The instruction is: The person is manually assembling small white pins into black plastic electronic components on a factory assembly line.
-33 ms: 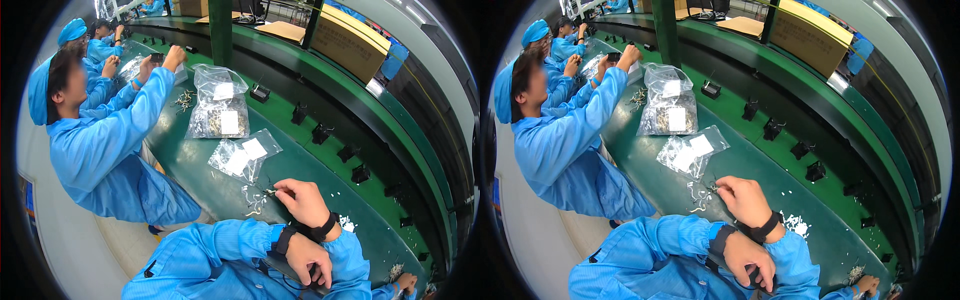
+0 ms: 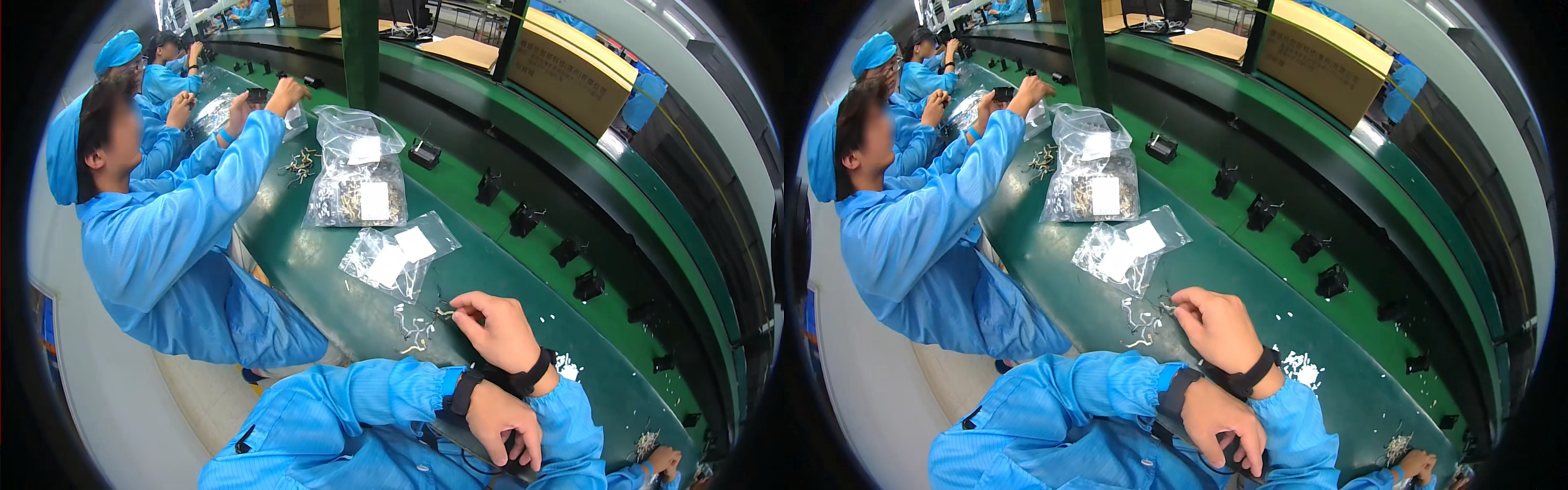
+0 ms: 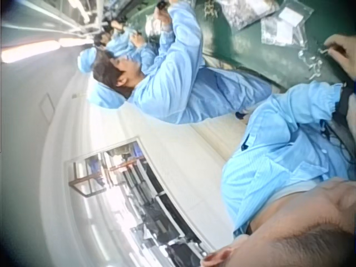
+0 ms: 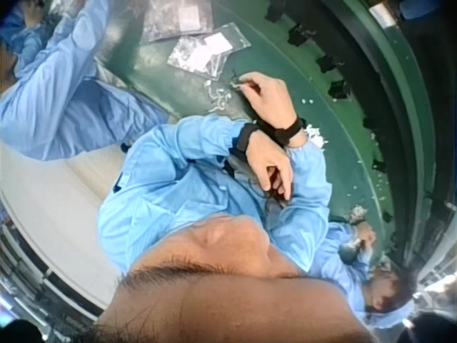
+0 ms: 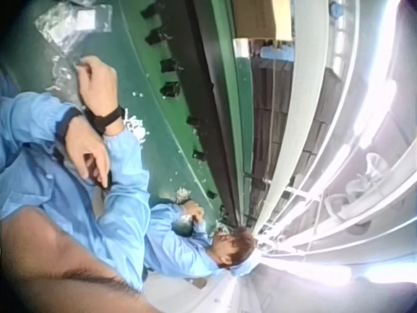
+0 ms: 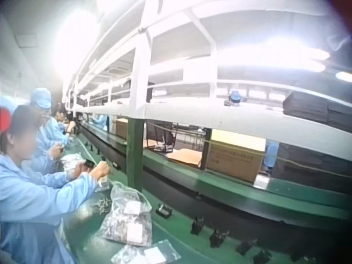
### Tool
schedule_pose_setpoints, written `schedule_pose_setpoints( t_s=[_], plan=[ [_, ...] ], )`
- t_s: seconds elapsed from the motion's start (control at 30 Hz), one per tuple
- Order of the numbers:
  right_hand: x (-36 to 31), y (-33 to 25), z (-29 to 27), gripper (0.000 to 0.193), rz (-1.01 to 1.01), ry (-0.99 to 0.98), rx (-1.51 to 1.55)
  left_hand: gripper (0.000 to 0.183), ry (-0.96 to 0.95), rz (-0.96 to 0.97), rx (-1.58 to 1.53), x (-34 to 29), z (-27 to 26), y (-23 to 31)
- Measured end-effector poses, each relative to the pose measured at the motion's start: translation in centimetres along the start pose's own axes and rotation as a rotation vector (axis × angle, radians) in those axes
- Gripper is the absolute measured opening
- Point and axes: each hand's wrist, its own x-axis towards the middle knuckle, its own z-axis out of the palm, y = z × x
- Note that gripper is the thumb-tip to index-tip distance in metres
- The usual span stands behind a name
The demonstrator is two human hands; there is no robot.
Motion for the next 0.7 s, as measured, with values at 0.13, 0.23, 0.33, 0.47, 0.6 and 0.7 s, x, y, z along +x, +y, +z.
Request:
schedule_pose_setpoints(
  t_s=[0.13, 0.23, 0.33, 0.47, 0.6, 0.7],
  plan=[
    [-0.4, 0.1, -1.1, 0.019, 0.036, 0.066, 0.164, 0.054, -0.015, -0.004, 0.001, 0.1, -0.3, -0.1],
    [-0.5, 1.1, -0.8, 0.020, 0.077, 0.031, 0.322, 0.054, -0.037, -0.013, 0.014, 0.1, -0.3, -0.1],
    [0.1, 0.5, -0.2, 0.021, 0.061, 0.023, 0.315, 0.055, -0.025, -0.024, 0.021, 0.1, -0.4, -0.1],
    [0.3, 0.2, 0.1, 0.022, 0.017, -0.004, 0.243, 0.055, -0.012, -0.013, 0.006, 0.2, -0.3, -0.5],
    [0.6, 0.3, -0.3, 0.020, 0.044, -0.032, 0.169, 0.055, 0.007, 0.011, -0.029, -0.2, -0.2, -0.6],
    [-0.1, 0.9, -0.9, 0.019, 0.080, 0.040, 0.373, 0.053, 0.015, 0.067, -0.006, -0.1, -0.3, -0.1]
  ],
)
